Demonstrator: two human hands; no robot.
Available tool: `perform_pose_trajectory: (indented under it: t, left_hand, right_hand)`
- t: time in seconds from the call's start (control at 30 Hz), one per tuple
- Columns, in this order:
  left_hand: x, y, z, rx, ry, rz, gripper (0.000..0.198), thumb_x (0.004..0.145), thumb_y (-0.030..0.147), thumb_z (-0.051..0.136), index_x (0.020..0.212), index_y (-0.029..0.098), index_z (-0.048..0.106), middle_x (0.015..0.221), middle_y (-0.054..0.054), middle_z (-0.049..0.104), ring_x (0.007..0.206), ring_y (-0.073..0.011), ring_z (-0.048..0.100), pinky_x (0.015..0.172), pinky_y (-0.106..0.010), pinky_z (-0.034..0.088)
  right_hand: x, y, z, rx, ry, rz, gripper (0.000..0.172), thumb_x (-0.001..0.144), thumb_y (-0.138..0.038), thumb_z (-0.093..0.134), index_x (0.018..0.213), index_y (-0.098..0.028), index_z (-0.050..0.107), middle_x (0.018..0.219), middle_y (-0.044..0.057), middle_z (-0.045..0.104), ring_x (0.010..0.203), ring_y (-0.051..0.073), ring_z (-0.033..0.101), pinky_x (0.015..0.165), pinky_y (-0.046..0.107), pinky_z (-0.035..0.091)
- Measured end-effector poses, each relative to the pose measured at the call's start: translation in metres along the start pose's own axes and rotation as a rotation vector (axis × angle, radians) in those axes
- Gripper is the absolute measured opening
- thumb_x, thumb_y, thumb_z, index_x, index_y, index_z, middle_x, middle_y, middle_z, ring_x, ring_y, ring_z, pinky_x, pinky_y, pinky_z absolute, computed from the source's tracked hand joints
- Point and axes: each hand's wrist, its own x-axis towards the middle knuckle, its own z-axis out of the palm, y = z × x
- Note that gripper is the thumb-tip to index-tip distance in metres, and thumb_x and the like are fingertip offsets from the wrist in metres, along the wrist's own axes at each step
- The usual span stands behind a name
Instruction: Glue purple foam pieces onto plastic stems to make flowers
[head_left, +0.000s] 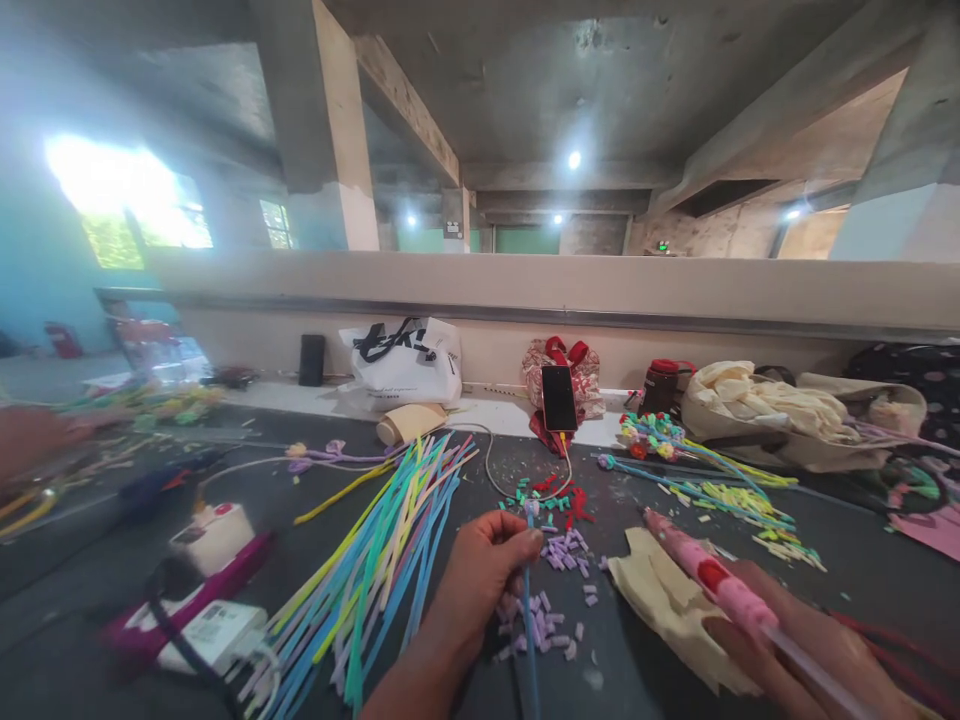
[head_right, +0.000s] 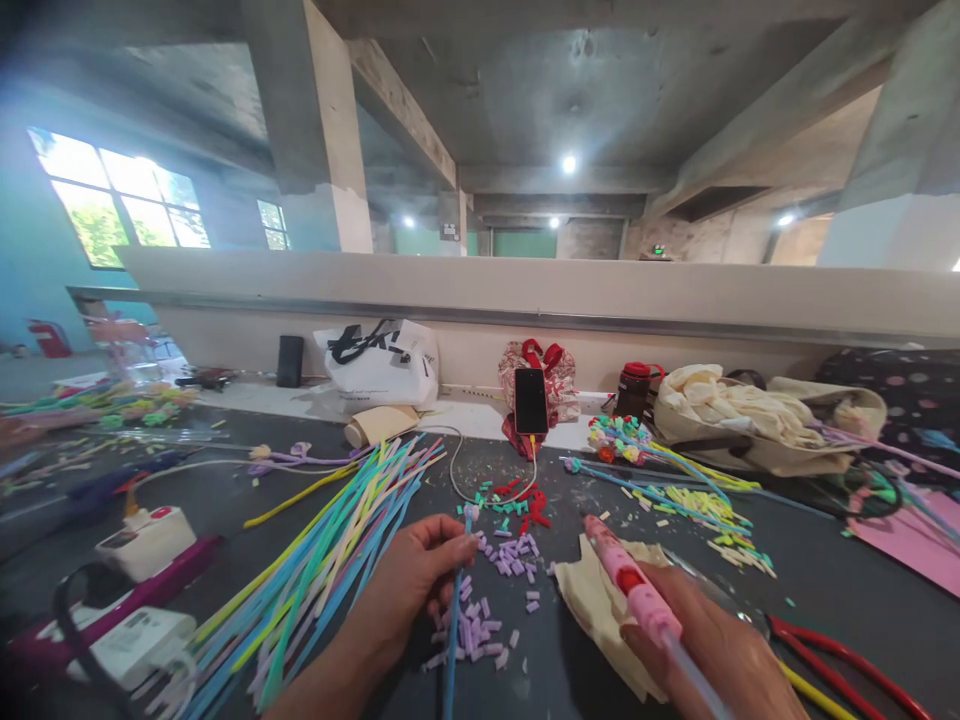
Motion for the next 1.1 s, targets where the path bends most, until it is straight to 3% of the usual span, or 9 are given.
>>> perform_pose_trajectory:
  t: [0.13,0.27,0.37,0.47,0.6,0.73,0.87,1.1]
  left_hand:
    - [-0.004,0.005,0.0,-0.004,-0.025,-0.001,0.021,0.063,0.032,0.062,0.064,0.016,0.049,0.053,0.006,0.053,0.032,-0.0012,0.037,0.029,-0.012,0.023]
    - [-0.007,0.008,0.0,-0.02,-0.038,-0.027,0.022,0.062,0.033,0.063,0.064,0.016,0.049,0.054,0.006,0.053,0.031,-0.0011,0.037,0.029,-0.013,0.022]
    - [-0.006,0.009,0.0,-0.013,-0.036,-0.031,0.022,0.061,0.033,0.064,0.065,0.016,0.05,0.054,0.006,0.053,0.031,-0.0016,0.037,0.028,-0.013,0.022]
    - [-0.005,0.008,-0.001,-0.01,-0.042,-0.017,0.021,0.062,0.033,0.063,0.065,0.016,0.05,0.053,0.006,0.053,0.031,-0.0017,0.037,0.028,-0.013,0.023]
    - [-0.003,0.005,-0.001,-0.021,-0.064,-0.006,0.022,0.061,0.033,0.064,0.064,0.016,0.05,0.051,0.007,0.051,0.03,-0.0013,0.035,0.028,-0.013,0.024]
    - [-0.001,0.003,-0.003,-0.027,-0.057,-0.002,0.023,0.06,0.034,0.065,0.063,0.016,0.05,0.051,0.007,0.05,0.03,-0.0016,0.035,0.028,-0.014,0.023]
    - [-0.001,0.004,-0.005,-0.034,-0.051,0.024,0.023,0.061,0.033,0.064,0.064,0.016,0.05,0.05,0.008,0.049,0.031,-0.0013,0.035,0.029,-0.013,0.022]
    - [-0.003,0.008,-0.004,-0.058,-0.048,0.031,0.021,0.061,0.032,0.064,0.064,0.017,0.05,0.05,0.008,0.05,0.031,-0.0019,0.036,0.03,-0.013,0.024]
  right_hand:
    - [-0.006,0.024,0.001,-0.432,-0.138,-0.115,0.028,0.078,-0.034,0.049,0.104,-0.027,0.06,0.096,0.004,0.068,0.081,0.025,0.065,0.061,0.028,0.053]
    - [-0.011,0.042,0.012,-0.612,-0.19,-0.225,0.031,0.08,-0.037,0.047,0.109,-0.027,0.054,0.1,0.006,0.064,0.081,0.023,0.064,0.059,0.029,0.054]
    - [-0.011,0.045,0.006,-0.665,-0.264,-0.257,0.03,0.078,-0.041,0.049,0.105,-0.028,0.055,0.104,0.006,0.061,0.079,0.023,0.064,0.06,0.032,0.054]
    - [-0.005,0.034,-0.008,-0.643,-0.227,-0.292,0.028,0.078,-0.038,0.05,0.103,-0.029,0.056,0.106,0.007,0.06,0.08,0.024,0.064,0.06,0.031,0.053]
    - [0.011,-0.001,-0.014,-0.447,-0.19,-0.351,0.02,0.084,-0.026,0.042,0.084,-0.025,0.062,0.085,0.006,0.063,0.071,0.018,0.062,0.057,0.023,0.048]
    - [0.032,-0.034,0.006,-0.369,-0.34,-0.335,0.022,0.082,-0.02,0.045,0.067,-0.021,0.061,0.067,0.001,0.062,0.061,0.012,0.059,0.055,0.02,0.043]
    - [0.05,-0.044,0.032,-0.443,-0.349,-0.31,0.015,0.076,-0.021,0.053,0.063,-0.02,0.061,0.057,-0.001,0.061,0.054,0.012,0.058,0.051,0.02,0.037]
    - [0.059,-0.054,0.061,-0.698,-0.474,-0.325,0.031,0.083,-0.029,0.043,0.065,-0.016,0.064,0.061,0.008,0.066,0.054,0.02,0.061,0.044,0.024,0.027]
